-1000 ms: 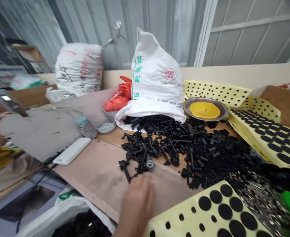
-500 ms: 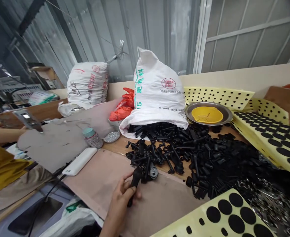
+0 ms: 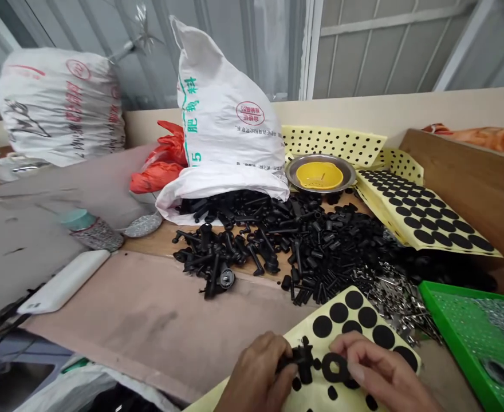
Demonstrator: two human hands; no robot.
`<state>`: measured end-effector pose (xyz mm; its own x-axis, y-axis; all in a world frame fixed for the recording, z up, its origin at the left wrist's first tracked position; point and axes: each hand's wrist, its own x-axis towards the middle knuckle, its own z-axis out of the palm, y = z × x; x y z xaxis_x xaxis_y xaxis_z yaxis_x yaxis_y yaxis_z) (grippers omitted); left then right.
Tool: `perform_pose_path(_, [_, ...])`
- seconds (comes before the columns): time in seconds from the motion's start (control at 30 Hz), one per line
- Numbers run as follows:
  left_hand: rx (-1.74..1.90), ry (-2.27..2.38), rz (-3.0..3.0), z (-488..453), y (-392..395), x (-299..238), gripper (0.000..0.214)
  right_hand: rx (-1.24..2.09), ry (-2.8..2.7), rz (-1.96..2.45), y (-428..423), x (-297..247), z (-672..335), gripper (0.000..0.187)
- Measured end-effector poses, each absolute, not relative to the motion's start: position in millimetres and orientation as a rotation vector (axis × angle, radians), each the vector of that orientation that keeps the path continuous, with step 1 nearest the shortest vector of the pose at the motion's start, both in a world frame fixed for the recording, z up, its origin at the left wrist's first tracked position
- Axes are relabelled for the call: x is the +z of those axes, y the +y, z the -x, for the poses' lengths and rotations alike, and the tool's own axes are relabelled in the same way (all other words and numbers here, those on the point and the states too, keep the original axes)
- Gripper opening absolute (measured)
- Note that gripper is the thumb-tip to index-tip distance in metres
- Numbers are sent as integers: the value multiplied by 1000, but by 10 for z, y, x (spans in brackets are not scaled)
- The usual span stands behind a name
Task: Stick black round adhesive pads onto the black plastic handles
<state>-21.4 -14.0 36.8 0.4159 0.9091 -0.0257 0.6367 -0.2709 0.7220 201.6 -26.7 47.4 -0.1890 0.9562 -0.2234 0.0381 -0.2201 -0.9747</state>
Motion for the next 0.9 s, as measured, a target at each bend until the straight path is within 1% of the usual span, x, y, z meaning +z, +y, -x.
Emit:
perform_pose_path(0.07, [459, 1334, -1917, 178, -113, 457, 13, 1539, -1187, 1273, -261, 485, -1971, 20])
perform_pose_path(0.13, [443, 1350, -1848, 135, -100, 502, 9, 1570, -1121, 1251, -251, 487, -1926, 20])
perform_pose_path(0.2, [468, 1346, -1864, 100, -101, 505, 4, 1599, -1056, 1228, -240, 480, -1896, 20])
perform_pose_path(0.3, [597, 1311, -2000, 89, -123, 467, 1, 1634, -964, 1215, -228, 461, -1888, 20])
perform_pose_path(0.4, [603, 1327, -2018, 111, -154, 430, 9, 1673, -928, 1217, -227, 432, -1909, 19])
perform_pose_path(0.5, [424, 1367, -1915, 122, -160, 421, 37, 1687, -945, 1200, -239, 386, -1924, 19])
perform_pose_path(0.57, [381, 1336, -1881, 113, -139, 426, 47, 1703, -954, 1179, -248, 353, -1920, 19])
perform_pose_path(0.67, [404, 1277, -1796, 88, -91, 427, 41, 1717, -965, 1151, -245, 323, -1908, 22])
perform_pose_path(0.9, [501, 1281, -1469, 75, -89, 347, 40, 1669, -1061, 1192, -206, 315, -1912, 21])
